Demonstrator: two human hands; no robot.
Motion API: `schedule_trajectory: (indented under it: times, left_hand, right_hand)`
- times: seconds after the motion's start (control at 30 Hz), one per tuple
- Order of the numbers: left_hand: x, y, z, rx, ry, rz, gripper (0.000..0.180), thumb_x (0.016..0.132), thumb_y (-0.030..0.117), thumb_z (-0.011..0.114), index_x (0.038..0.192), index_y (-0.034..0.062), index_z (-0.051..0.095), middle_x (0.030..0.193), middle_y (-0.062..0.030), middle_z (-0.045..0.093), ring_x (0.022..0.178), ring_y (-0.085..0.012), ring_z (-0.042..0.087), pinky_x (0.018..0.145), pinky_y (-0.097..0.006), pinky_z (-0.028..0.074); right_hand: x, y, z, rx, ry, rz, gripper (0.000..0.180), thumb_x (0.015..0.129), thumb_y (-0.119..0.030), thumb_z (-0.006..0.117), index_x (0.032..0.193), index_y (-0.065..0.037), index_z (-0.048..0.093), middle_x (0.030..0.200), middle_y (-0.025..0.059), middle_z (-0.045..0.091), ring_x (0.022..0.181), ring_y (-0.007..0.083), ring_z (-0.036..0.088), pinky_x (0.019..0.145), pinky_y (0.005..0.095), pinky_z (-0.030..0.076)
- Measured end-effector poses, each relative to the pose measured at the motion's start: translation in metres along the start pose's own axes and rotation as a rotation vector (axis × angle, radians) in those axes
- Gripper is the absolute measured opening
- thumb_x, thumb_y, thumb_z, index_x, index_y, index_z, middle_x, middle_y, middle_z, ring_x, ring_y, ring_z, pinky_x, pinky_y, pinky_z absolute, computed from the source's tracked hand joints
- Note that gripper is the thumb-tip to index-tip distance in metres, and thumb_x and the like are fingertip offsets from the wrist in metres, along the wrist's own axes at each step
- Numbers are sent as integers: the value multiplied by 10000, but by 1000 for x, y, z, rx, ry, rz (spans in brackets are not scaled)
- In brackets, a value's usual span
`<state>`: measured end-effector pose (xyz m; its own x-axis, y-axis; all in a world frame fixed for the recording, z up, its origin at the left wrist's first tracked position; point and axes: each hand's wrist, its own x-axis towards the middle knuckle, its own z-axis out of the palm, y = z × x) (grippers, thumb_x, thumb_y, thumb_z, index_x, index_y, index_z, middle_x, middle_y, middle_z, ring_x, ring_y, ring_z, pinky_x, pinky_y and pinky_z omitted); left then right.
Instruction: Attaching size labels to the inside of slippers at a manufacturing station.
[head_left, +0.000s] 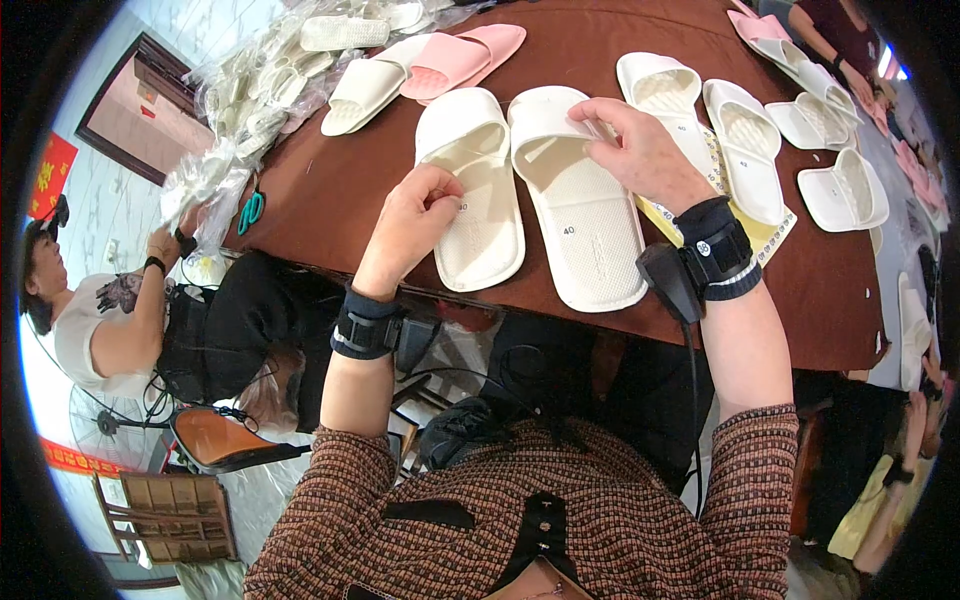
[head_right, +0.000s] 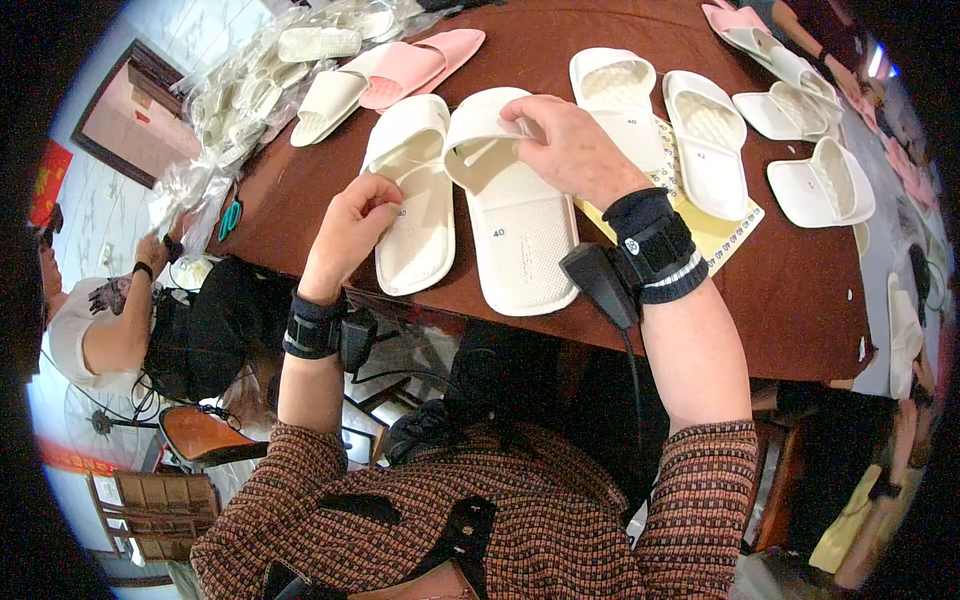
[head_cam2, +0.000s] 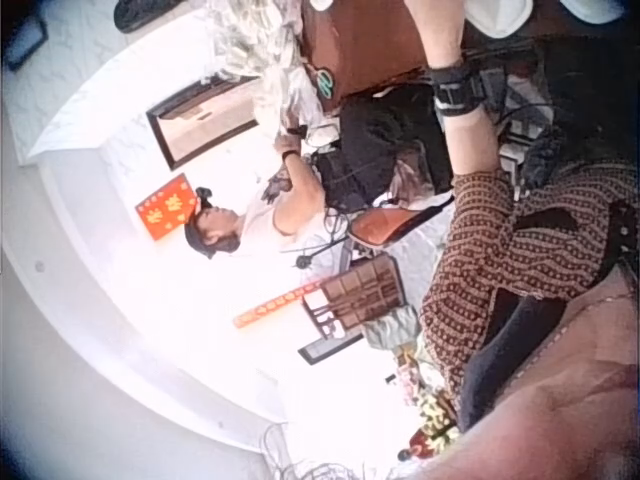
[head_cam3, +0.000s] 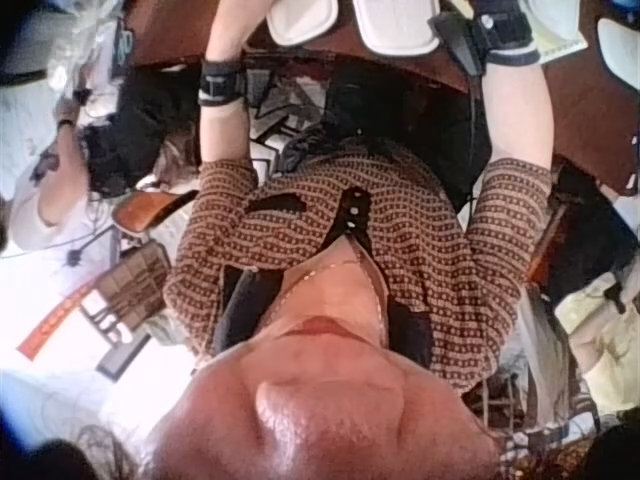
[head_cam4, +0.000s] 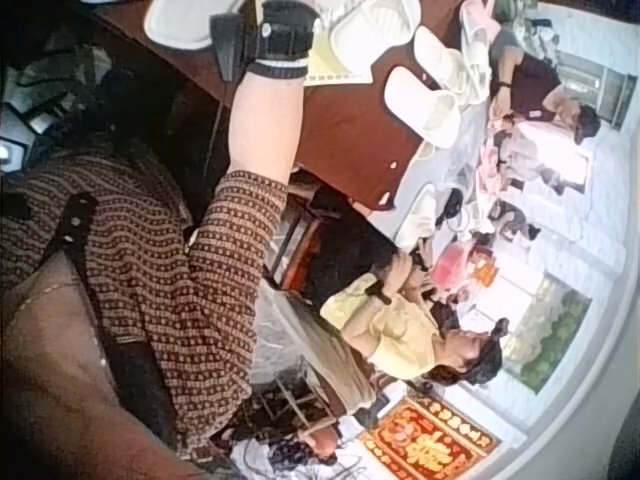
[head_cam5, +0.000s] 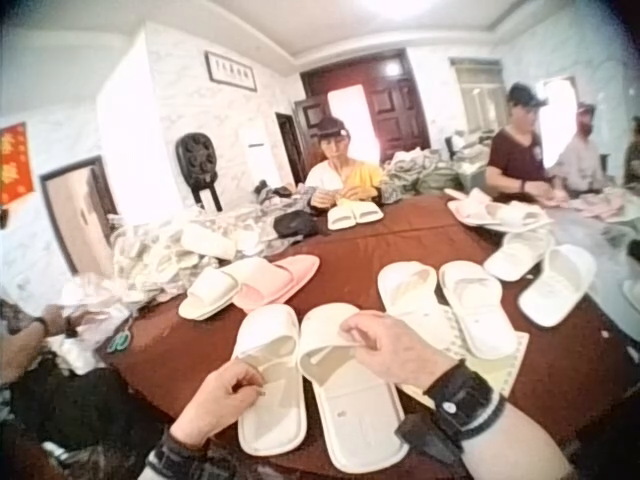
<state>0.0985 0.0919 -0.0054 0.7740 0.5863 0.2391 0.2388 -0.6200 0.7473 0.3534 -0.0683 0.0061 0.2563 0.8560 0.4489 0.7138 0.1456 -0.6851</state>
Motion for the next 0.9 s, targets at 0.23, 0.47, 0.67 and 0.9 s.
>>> schedule_trajectory:
  times: [0.23,0.47,0.67,0.9]
  left_hand:
    - [-27,10,11,225,169,250,186,874,-61,538,1020,-32,650,1049,-114,640,938,-215,633,830,-307,506]
    - [-40,20,20,370,209,326,230,831,-82,562,1034,-49,663,1157,-182,596,995,-330,629,865,-380,517]
    - [-41,28,16,504,144,326,242,834,-68,565,1055,-40,658,1159,-164,594,1053,-337,590,921,-398,487]
    - [-38,34,15,653,128,348,227,830,-50,576,1038,-6,659,1084,-132,604,1005,-333,579,896,-402,476]
  right_hand:
    - [0,1,1,7,6,11,350,848,-76,563,1178,33,604,1171,215,646,1056,320,648,942,381,502]
    - [0,3,1,17,0,-4,351,851,-83,563,1179,32,605,1162,216,650,1039,317,650,934,377,503]
    - [0,8,3,-45,-6,-4,353,877,-73,559,1223,-27,612,1169,100,672,1026,199,633,874,320,496]
    - [0,10,4,6,17,-18,363,864,-71,555,1219,-18,612,1169,110,666,1036,200,631,888,326,496]
